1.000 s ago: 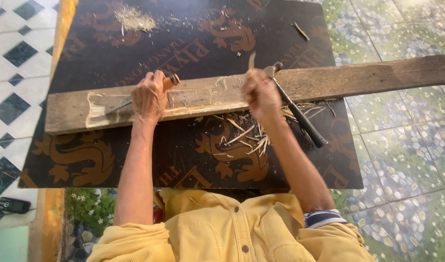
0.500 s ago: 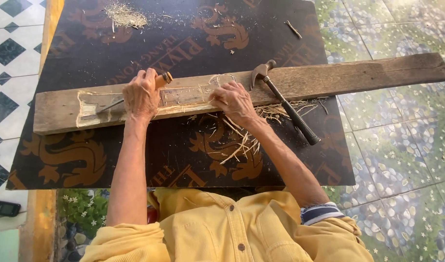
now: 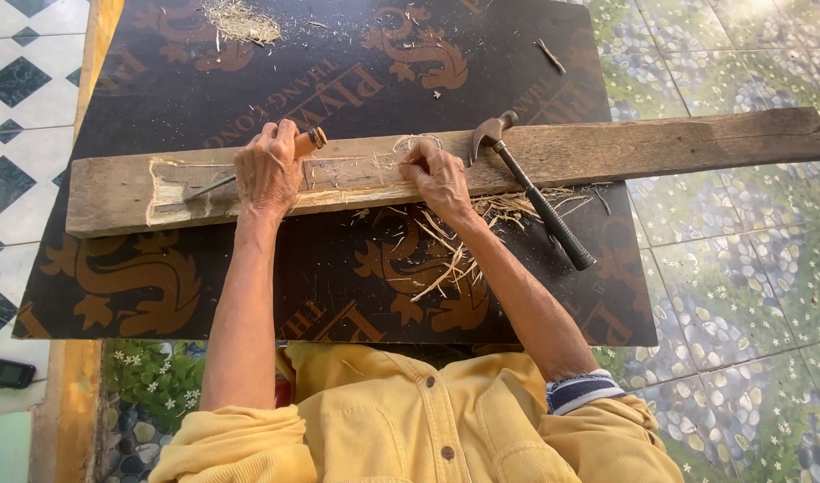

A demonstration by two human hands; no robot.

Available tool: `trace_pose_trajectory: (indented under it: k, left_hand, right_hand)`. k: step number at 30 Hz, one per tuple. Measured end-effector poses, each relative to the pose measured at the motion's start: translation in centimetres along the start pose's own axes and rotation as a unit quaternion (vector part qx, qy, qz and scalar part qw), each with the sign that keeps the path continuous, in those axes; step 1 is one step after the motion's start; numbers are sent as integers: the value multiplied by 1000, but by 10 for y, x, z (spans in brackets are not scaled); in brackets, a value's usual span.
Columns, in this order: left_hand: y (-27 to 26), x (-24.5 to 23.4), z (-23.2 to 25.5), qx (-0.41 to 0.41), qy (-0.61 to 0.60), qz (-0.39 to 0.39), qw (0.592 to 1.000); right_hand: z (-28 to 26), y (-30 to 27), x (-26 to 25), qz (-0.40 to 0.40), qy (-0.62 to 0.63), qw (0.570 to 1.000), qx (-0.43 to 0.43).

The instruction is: Carving a decorative shape into a wooden plank using a hammer and a hand chisel.

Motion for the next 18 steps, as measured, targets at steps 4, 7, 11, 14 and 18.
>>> trace_pose_trajectory:
  k: [4,7,11,14,18]
  left_hand:
    - [3,-12,7,3,3,3,1000]
    - [2,-9,4,-1,1,4,1000]
    - [1,-5,0,-4,-7,1,1000]
    - [0,3,-1,1,-3,-2,1000]
    - [1,-3,0,-3,-13,-10,1000]
  right_hand:
    - [-4,2,-24,5,150,987,62]
    - [-23,-7,-52,7,309,948,79]
    - [-42,-17,-30,-158,24,987,28]
    - [-33,-11,-23,-87,-123,985,-84]
    - [-32,-22,-7,-8,-202,962,-186]
Point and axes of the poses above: each hand's wrist, its own y-axis towards the middle knuckle, its own x-axis out of the palm, z = x × y, the point moved 10 cm from there along y, towards the middle knuckle, and after that the axes turned 11 degrees about x, right-handed, at the moved point
